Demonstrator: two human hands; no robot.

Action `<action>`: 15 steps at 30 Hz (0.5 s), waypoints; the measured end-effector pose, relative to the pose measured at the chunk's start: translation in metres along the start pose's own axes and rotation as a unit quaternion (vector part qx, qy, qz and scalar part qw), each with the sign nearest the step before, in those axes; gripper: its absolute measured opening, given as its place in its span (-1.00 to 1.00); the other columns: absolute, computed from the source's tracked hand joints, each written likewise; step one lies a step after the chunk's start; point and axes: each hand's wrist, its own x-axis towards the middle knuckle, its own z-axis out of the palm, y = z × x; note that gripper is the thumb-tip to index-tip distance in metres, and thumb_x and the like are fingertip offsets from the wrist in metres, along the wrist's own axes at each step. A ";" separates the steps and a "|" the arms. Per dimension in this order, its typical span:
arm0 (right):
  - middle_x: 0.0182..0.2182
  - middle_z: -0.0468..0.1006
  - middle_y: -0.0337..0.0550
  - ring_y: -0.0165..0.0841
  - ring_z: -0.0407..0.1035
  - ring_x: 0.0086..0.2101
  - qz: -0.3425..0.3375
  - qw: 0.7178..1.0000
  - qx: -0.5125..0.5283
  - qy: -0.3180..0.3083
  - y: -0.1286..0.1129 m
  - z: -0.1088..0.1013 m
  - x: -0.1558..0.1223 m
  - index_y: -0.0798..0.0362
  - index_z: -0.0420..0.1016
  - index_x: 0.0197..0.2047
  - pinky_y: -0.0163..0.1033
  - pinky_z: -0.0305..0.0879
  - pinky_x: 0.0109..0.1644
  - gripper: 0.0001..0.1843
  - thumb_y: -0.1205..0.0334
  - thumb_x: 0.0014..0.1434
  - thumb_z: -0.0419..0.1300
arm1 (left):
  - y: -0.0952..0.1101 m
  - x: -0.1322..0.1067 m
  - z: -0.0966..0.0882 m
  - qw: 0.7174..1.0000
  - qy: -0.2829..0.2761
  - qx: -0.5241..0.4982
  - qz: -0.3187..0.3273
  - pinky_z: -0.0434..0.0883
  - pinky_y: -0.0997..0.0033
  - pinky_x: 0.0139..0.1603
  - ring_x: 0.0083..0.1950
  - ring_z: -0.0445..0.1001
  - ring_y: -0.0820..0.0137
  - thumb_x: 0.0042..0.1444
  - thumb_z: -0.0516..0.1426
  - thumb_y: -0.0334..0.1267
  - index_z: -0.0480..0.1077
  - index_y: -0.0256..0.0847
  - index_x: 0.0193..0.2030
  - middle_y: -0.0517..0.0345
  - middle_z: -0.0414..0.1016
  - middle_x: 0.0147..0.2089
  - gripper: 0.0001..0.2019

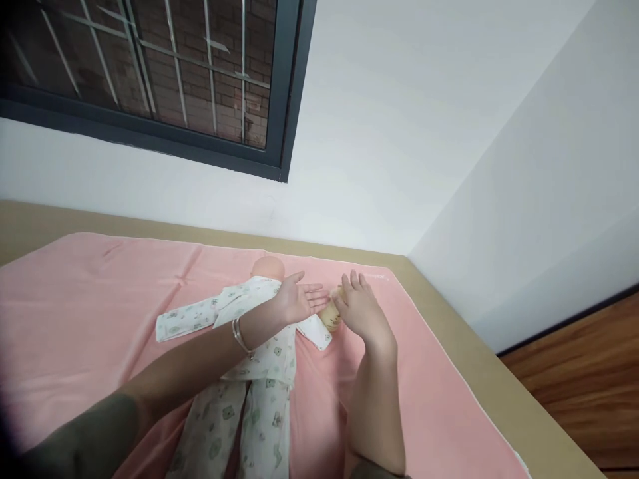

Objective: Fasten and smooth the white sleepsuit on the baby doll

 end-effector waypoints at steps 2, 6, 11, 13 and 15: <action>0.36 -0.05 0.14 -0.14 -0.21 0.34 -0.015 0.999 -0.003 -0.042 0.005 0.005 0.011 0.27 0.11 0.34 -0.03 -0.02 0.32 -0.39 0.10 0.34 -0.13 | 0.002 0.009 0.008 0.999 0.020 -0.029 -0.030 0.46 0.21 0.04 0.23 0.36 0.12 0.21 -0.14 0.05 0.10 -0.51 0.29 -0.44 0.25 0.25 -0.31; 0.19 0.30 0.14 -0.20 0.14 0.22 -0.028 0.998 -0.039 -0.032 -0.004 0.010 0.019 0.19 0.41 0.05 -0.04 -0.09 0.31 -0.58 0.32 0.30 -0.18 | 0.000 0.016 0.017 0.997 0.034 -0.053 -0.043 0.48 0.34 -0.02 0.20 0.39 0.16 0.20 -0.09 0.02 0.06 -0.58 0.30 -0.45 0.27 0.22 -0.29; 0.00 0.44 0.22 -0.16 0.31 0.08 0.004 0.990 -0.138 0.027 -0.021 0.015 0.021 0.22 0.47 -0.10 0.08 -0.24 0.32 -0.65 0.43 0.25 -0.12 | 0.000 0.016 0.006 0.996 0.028 -0.034 -0.079 0.48 0.26 -0.01 0.14 0.45 0.15 0.22 -0.11 -0.03 0.07 -0.55 0.30 -0.43 0.29 0.20 -0.34; 0.00 0.45 0.26 -0.13 0.32 0.07 0.012 0.987 -0.156 0.027 -0.022 0.015 0.022 0.25 0.48 -0.08 0.12 -0.26 0.32 -0.64 0.44 0.24 -0.10 | 0.005 0.010 -0.008 0.995 0.017 -0.008 -0.094 0.46 0.24 0.02 0.15 0.44 0.15 0.23 -0.12 -0.02 0.09 -0.55 0.29 -0.45 0.28 0.21 -0.35; 0.06 0.41 0.27 -0.09 0.28 0.11 0.017 0.988 -0.155 0.011 -0.023 0.015 0.024 0.27 0.46 0.00 0.19 -0.27 0.32 -0.62 0.40 0.26 -0.10 | 0.012 -0.004 -0.023 0.996 0.000 0.012 -0.092 0.43 0.24 0.07 0.19 0.41 0.15 0.24 -0.13 -0.02 0.08 -0.54 0.30 -0.45 0.28 0.22 -0.34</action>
